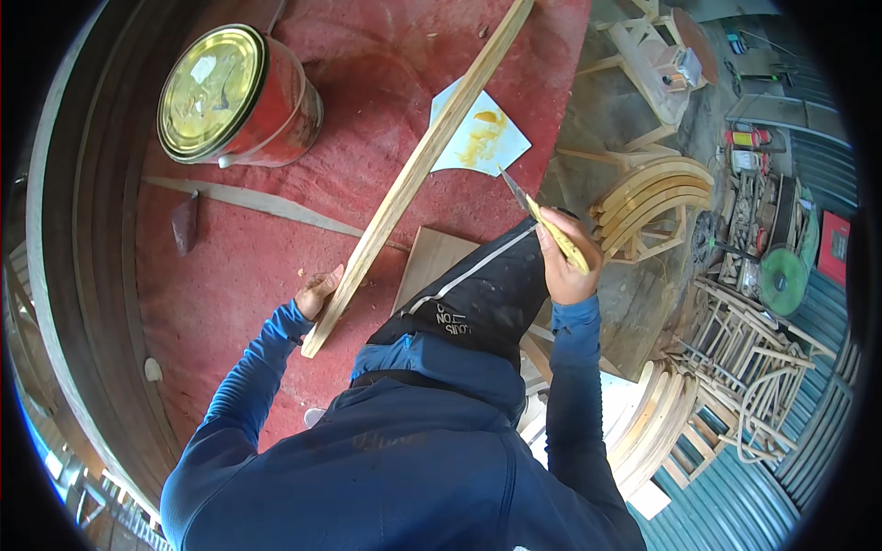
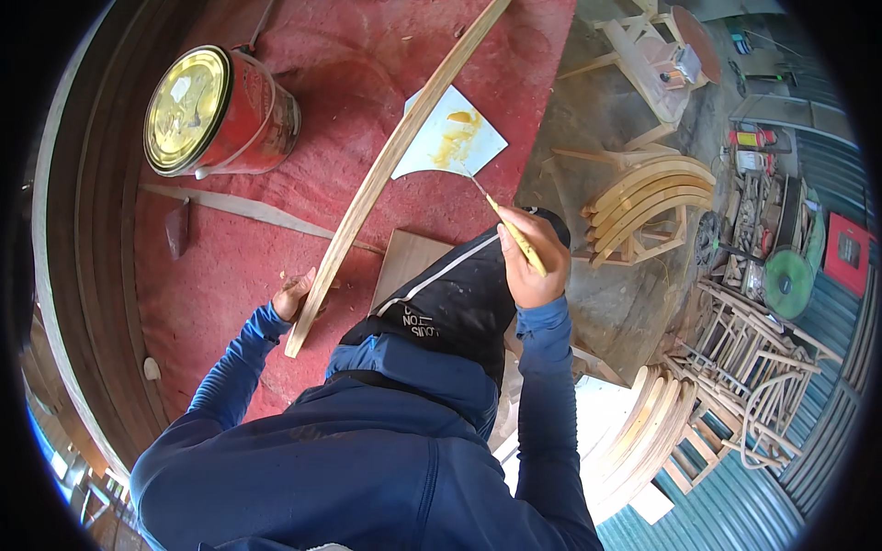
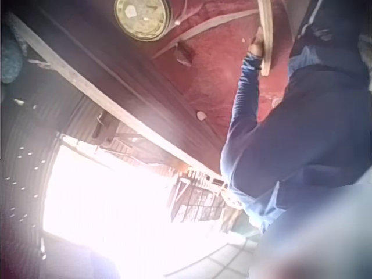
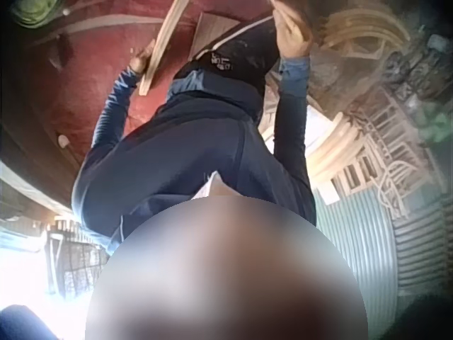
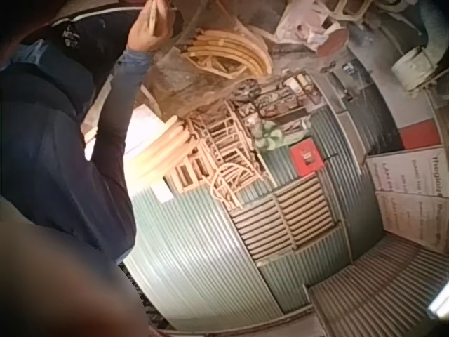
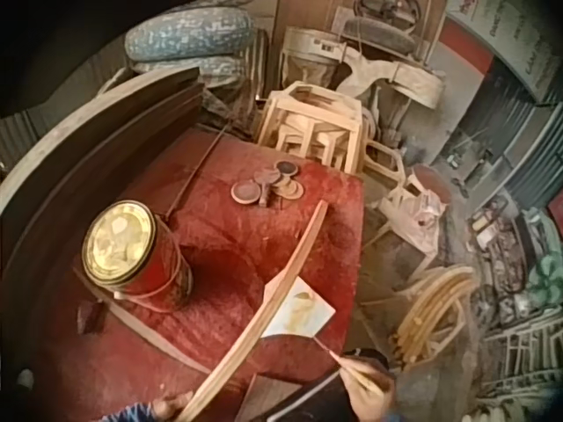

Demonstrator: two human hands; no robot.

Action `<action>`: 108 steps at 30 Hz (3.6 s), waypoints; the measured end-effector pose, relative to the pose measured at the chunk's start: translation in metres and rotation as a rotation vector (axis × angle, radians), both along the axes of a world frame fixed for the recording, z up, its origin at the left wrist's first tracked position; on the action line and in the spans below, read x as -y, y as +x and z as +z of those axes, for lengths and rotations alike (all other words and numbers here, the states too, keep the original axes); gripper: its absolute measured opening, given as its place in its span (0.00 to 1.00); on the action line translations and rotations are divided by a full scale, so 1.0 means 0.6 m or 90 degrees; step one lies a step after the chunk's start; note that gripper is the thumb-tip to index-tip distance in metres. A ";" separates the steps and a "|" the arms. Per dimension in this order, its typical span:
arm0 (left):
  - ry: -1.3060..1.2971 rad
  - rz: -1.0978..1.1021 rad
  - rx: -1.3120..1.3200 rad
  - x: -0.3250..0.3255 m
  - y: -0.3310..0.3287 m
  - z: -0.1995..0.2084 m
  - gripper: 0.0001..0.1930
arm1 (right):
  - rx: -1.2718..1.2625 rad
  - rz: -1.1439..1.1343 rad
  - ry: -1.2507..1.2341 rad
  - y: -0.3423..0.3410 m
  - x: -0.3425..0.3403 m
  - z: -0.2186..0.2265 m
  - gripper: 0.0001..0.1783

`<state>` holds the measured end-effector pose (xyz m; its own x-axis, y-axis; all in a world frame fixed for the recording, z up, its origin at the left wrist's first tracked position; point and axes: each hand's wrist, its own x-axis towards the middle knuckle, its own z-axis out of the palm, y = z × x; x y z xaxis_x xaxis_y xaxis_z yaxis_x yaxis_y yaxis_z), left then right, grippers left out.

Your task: Apply wood filler to the edges of curved wooden components using a putty knife.

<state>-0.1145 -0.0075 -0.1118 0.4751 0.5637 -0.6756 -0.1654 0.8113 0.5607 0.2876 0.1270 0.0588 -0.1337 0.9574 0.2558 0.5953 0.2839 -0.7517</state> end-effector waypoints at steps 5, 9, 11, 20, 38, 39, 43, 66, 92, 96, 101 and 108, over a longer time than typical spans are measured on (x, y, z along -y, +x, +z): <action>0.005 -0.002 -0.041 0.009 -0.006 -0.020 0.34 | -0.019 0.007 -0.014 -0.005 -0.013 -0.018 0.13; -0.051 0.009 -0.053 0.016 -0.005 -0.036 0.28 | -0.031 -0.001 -0.018 -0.009 -0.015 -0.023 0.13; -0.051 0.023 -0.060 0.021 0.002 -0.036 0.28 | -0.051 -0.015 0.001 -0.010 -0.012 -0.027 0.12; -0.002 0.005 -0.034 0.000 0.000 -0.004 0.35 | -0.120 -0.078 -0.055 0.009 0.019 -0.043 0.12; 0.082 0.032 0.129 -0.276 0.060 0.048 0.29 | -0.740 -0.313 -0.303 -0.021 0.060 -0.123 0.20; 0.078 0.025 0.116 -0.297 0.068 0.052 0.29 | -0.740 -0.318 -0.289 -0.019 0.062 -0.126 0.20; -0.015 0.054 0.121 -0.318 0.097 0.066 0.26 | -0.756 -0.358 -0.275 -0.010 0.065 -0.133 0.20; -0.009 0.009 0.053 -0.080 -0.015 0.089 0.37 | -0.765 -0.299 -0.302 -0.018 0.059 -0.134 0.13; -0.019 0.094 0.076 -0.124 -0.020 0.067 0.35 | 0.191 0.064 0.067 -0.031 -0.150 -0.121 0.22; 0.002 0.092 0.107 -0.125 -0.023 0.065 0.35 | 0.213 0.071 0.042 -0.037 -0.152 -0.131 0.23; -0.017 0.091 0.081 -0.125 -0.023 0.064 0.35 | 0.253 0.093 0.036 -0.040 -0.152 -0.135 0.23; -0.001 0.095 0.074 -0.122 -0.019 0.064 0.33 | 0.269 0.136 -0.003 -0.045 -0.167 -0.133 0.21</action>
